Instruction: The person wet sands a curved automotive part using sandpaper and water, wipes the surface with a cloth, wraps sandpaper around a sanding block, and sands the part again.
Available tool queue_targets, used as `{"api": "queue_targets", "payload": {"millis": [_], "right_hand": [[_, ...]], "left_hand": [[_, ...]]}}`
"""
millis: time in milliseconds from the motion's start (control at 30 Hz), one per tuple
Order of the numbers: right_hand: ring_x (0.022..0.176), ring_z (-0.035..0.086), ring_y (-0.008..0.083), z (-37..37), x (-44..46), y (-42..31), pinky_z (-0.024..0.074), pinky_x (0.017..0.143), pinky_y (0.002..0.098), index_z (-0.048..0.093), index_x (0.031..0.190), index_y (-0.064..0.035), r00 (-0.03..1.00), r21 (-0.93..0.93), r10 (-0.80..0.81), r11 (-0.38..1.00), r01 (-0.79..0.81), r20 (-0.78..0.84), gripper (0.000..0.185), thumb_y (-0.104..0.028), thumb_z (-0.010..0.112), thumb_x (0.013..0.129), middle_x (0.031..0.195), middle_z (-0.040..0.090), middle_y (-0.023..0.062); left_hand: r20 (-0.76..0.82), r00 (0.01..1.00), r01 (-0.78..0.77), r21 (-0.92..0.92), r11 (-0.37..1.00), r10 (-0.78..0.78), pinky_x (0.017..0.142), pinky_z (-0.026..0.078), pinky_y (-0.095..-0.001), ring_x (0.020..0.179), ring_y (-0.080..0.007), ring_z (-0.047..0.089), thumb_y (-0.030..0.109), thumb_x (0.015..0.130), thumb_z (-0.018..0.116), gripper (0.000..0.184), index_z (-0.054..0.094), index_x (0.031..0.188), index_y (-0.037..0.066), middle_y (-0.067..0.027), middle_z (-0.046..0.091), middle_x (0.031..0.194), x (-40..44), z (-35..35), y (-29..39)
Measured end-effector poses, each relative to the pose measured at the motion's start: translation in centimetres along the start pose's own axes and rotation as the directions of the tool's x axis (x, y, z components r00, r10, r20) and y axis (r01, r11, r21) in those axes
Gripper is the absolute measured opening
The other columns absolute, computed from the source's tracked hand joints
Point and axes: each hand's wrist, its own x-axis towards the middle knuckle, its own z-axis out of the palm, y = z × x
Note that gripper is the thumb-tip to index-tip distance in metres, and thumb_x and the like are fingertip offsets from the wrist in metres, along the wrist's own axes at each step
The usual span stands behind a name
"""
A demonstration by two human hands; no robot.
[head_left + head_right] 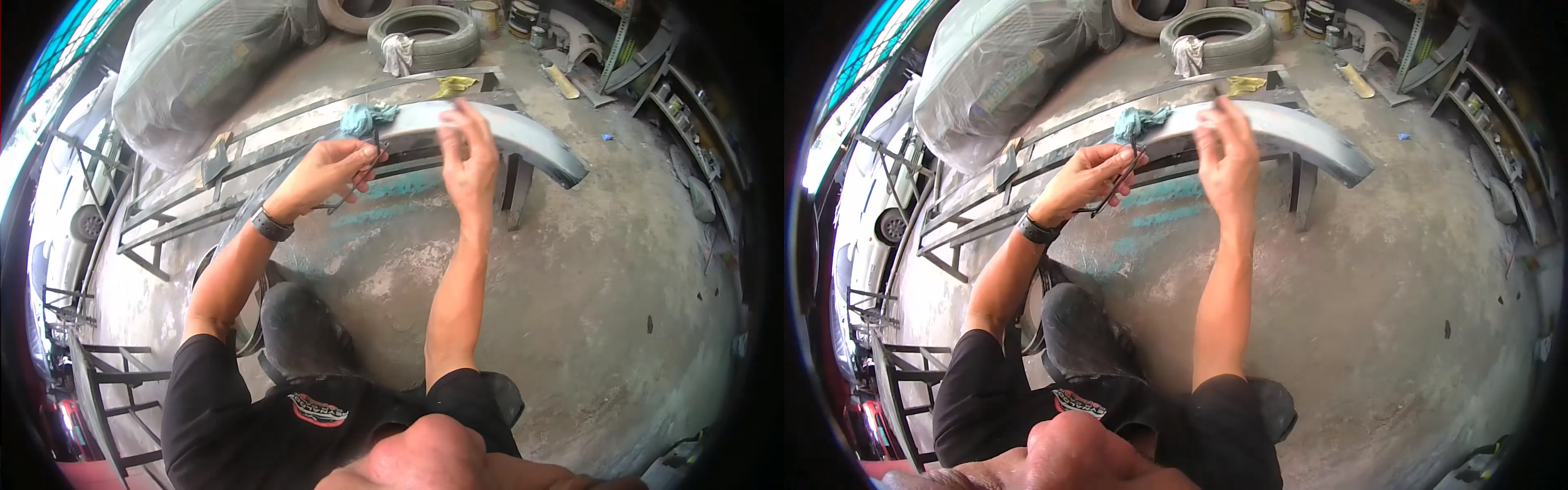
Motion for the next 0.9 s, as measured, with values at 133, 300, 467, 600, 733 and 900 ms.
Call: {"api": "queue_targets", "payload": {"millis": [133,300,467,600,733,900], "right_hand": [[0.132,0.054,0.0410,-0.4,-0.3,-2.5,0.0464,0.108,0.0445,0.070,0.110,-0.0129,0.950,-0.017,-0.177,0.982,0.187,0.259,0.021,-0.017,0.075,0.089,0.141,0.057,0.0169],[0.130,0.053,0.0464,1.1,-1.1,-3.5,0.0495,0.104,0.0495,0.069,0.106,-0.0113,0.936,-0.068,-0.263,0.956,0.286,0.232,0.022,-0.012,0.078,0.085,0.139,0.057,0.0183],[0.121,0.059,0.0456,2.0,-1.5,-4.2,0.0519,0.096,0.0470,0.068,0.103,-0.0052,0.985,0.007,-0.143,0.990,0.143,0.102,0.025,-0.018,0.079,0.085,0.134,0.058,0.0234],[0.113,0.063,0.0416,3.7,-3.0,-5.6,0.0537,0.090,0.0463,0.068,0.101,-0.0047,0.973,-0.011,-0.035,0.999,0.039,0.228,0.025,-0.024,0.077,0.087,0.130,0.059,0.0249],[0.117,0.060,0.0446,5.5,-4.0,-5.1,0.0519,0.095,0.0486,0.068,0.100,-0.0048,0.979,-0.061,-0.049,0.996,0.062,0.200,0.018,-0.017,0.074,0.088,0.129,0.059,0.0242],[0.119,0.058,0.0451,4.7,-3.5,-4.6,0.0511,0.097,0.0492,0.067,0.100,-0.0044,0.988,-0.150,-0.069,0.985,0.090,0.141,0.014,-0.009,0.072,0.088,0.126,0.061,0.0222]], "left_hand": [[0.036,0.998,0.047,0.008,0.999,-0.047,0.058,0.054,-0.0225,0.075,-0.0076,0.065,0.039,0.104,0.059,0.038,0.068,0.118,0.005,0.0017,0.066,0.091,0.1,-0.6,1.8],[0.133,0.988,0.078,-0.026,0.997,-0.074,0.059,0.058,-0.0259,0.077,-0.0111,0.067,0.032,0.105,0.058,0.031,0.064,0.118,0.005,-0.0010,0.065,0.103,0.5,-1.3,2.2],[-0.166,0.984,-0.115,-0.291,0.950,0.068,0.072,0.063,-0.0322,0.090,-0.0166,0.068,0.027,0.107,0.053,0.030,0.059,0.123,0.003,-0.0033,0.060,0.102,1.4,-1.5,1.1],[-0.406,0.878,-0.407,-0.357,0.841,0.252,0.082,0.064,-0.0406,0.106,-0.0242,0.067,0.022,0.107,0.053,0.028,0.051,0.126,0.002,-0.0074,0.056,0.112,2.8,-1.4,-1.0],[-0.452,0.858,-0.438,-0.402,0.804,0.242,0.083,0.063,-0.0434,0.110,-0.0262,0.066,0.018,0.106,0.055,0.026,0.048,0.128,0.005,-0.0096,0.055,0.118,2.7,-0.6,-2.2],[-0.509,0.570,-0.485,0.425,0.765,0.645,0.088,0.057,-0.0425,0.112,-0.0265,0.063,0.004,0.095,0.067,0.046,0.047,0.136,0.010,-0.0118,0.052,0.126,1.0,0.1,-2.0]]}}
